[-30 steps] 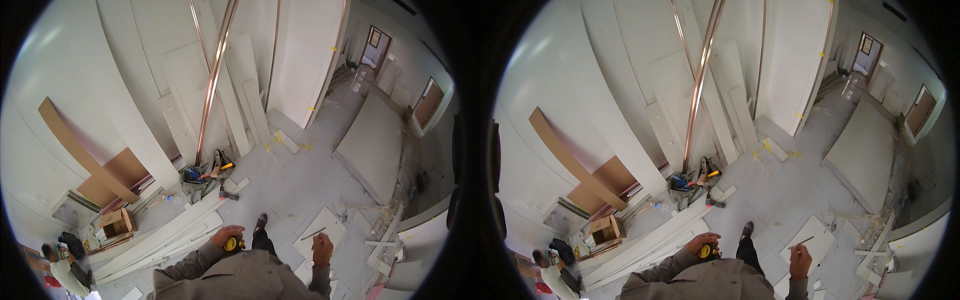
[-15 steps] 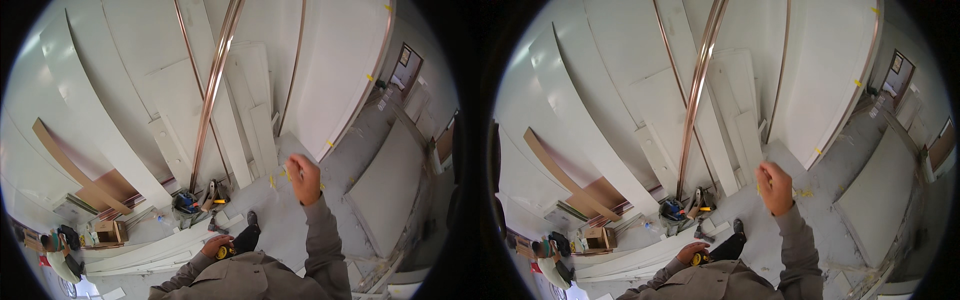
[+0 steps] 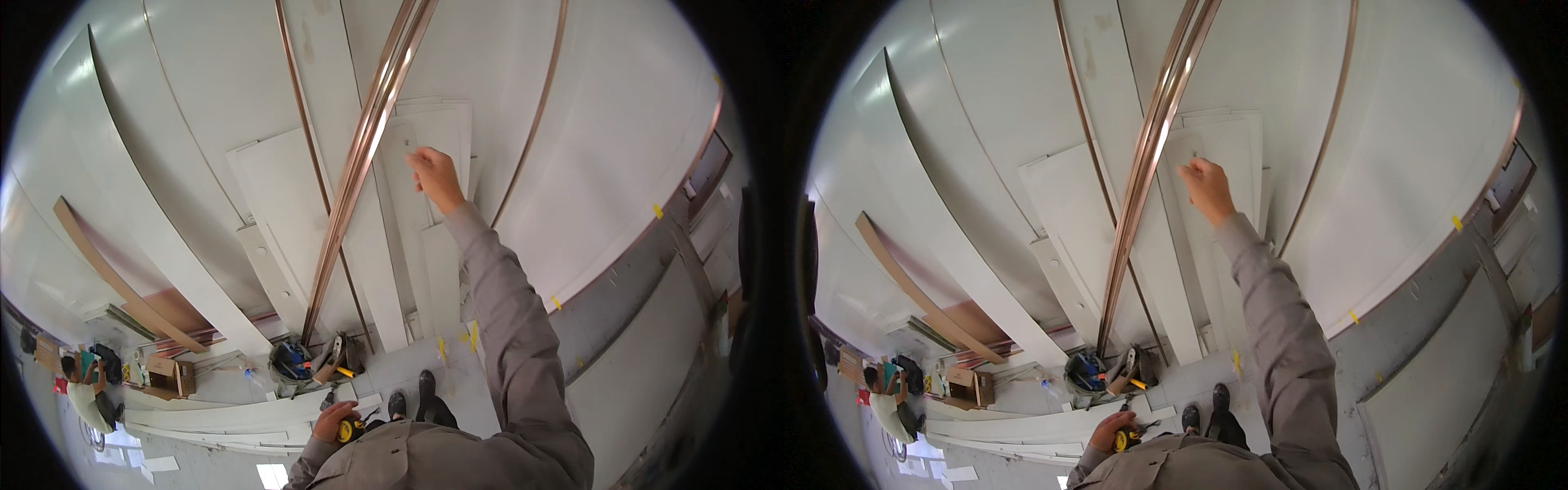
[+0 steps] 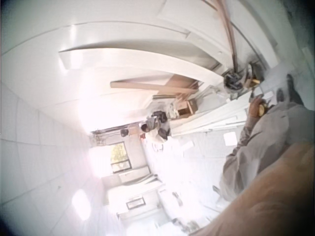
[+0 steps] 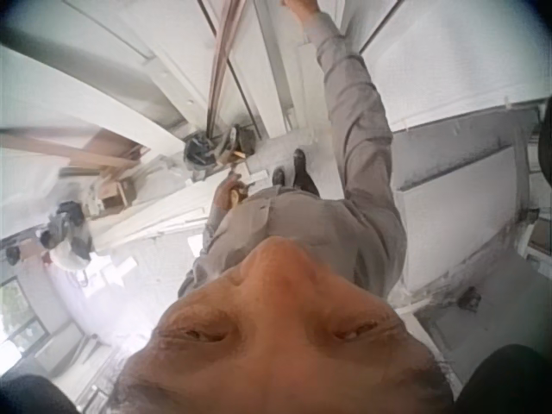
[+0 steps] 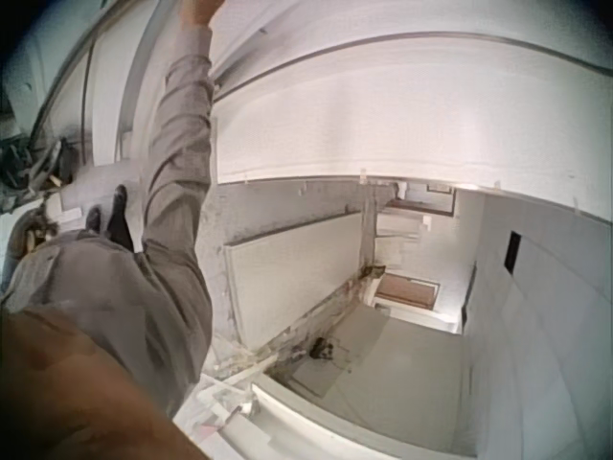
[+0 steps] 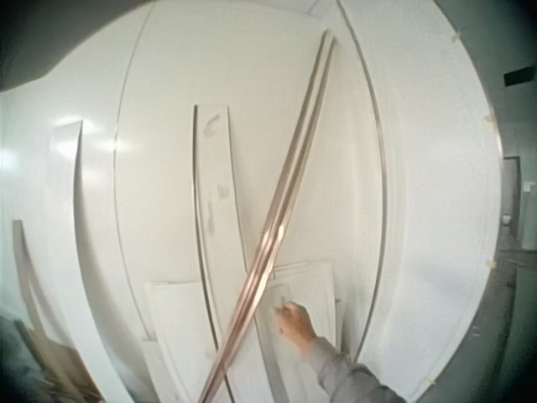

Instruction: The person applies yellow tape to a window frame, measures the window opening with a tape measure, then retrieves and positions a long wooden frame piece against the wall. The person adjusts the frame piece and aligns it with the window opening.

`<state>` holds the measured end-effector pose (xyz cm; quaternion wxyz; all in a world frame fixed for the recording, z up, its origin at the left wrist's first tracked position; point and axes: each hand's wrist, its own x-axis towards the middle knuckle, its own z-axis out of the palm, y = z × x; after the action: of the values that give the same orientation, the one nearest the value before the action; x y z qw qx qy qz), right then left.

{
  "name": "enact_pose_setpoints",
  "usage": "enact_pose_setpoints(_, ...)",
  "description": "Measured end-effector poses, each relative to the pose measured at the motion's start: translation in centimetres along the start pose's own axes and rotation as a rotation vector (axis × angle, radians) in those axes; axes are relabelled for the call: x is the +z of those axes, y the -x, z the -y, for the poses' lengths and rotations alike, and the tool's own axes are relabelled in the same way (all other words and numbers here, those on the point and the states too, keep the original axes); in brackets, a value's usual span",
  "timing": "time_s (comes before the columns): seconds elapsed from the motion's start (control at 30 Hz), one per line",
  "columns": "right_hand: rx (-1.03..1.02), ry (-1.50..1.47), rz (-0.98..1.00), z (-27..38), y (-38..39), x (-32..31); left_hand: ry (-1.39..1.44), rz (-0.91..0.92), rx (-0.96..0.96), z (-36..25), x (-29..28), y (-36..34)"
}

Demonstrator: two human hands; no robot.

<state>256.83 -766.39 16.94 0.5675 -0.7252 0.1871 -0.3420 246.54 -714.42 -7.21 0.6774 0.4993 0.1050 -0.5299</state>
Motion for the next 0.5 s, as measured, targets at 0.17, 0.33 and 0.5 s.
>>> enact_pose_setpoints(0.17,0.064,-0.101,-0.181,-6.8,-12.9,3.6,0.102,-0.23,0.141,0.6,1.7,1.4)
enact_pose_setpoints(0.33,0.062,-0.273,0.046,-7.4,-17.5,6.4,0.254,-0.382,0.255,8.1,-1.3,-0.8)
enact_pose_setpoints(0.5,0.041,-0.458,0.183,-8.5,-18.5,5.2,0.285,-0.327,0.224,7.3,2.8,-2.0)
